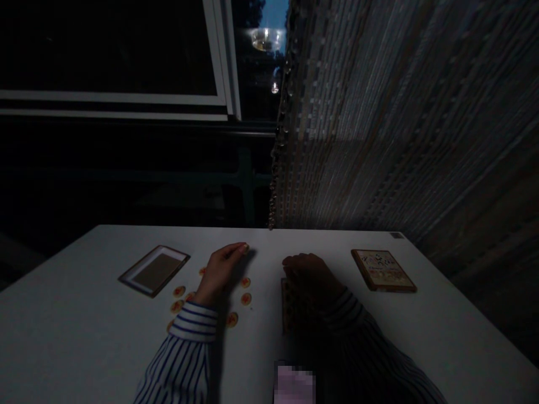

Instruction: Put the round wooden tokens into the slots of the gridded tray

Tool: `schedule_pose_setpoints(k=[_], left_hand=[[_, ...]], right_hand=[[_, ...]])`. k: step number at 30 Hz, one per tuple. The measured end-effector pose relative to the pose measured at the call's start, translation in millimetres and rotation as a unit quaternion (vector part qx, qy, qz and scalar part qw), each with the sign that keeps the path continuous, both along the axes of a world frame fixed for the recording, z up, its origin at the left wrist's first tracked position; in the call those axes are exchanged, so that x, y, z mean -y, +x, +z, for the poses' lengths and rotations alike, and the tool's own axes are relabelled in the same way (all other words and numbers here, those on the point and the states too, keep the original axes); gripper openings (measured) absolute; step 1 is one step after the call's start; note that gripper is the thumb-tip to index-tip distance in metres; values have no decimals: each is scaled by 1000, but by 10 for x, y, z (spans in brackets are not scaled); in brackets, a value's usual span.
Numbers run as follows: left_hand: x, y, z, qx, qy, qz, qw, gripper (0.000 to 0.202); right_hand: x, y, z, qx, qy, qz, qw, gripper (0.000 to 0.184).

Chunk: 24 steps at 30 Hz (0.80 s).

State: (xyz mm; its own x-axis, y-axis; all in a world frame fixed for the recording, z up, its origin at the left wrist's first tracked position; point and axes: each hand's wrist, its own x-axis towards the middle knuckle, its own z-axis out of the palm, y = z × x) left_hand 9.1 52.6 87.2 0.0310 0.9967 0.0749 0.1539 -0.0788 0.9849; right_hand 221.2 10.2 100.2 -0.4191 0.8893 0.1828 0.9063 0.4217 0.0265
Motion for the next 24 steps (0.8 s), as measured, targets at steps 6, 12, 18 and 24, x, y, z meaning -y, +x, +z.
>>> schedule_pose_setpoints(k=[6,12,18,24], left_hand=[[-17,-12,-33,46,-26,-24,998,46],[2,6,-18,88,-43,-41,994,43],[38,33,37,82,-57,-62,993,43],[48,56,20,106,-59,-81,989,35]], right_hand=[[2,-1,14,11,-6,-5,1000,24],[20,2,43,5,-3,-1,1000,25],[31,0,65,11,-19,-7,1000,26],[46,-4,78,8,-9,-10,1000,25]])
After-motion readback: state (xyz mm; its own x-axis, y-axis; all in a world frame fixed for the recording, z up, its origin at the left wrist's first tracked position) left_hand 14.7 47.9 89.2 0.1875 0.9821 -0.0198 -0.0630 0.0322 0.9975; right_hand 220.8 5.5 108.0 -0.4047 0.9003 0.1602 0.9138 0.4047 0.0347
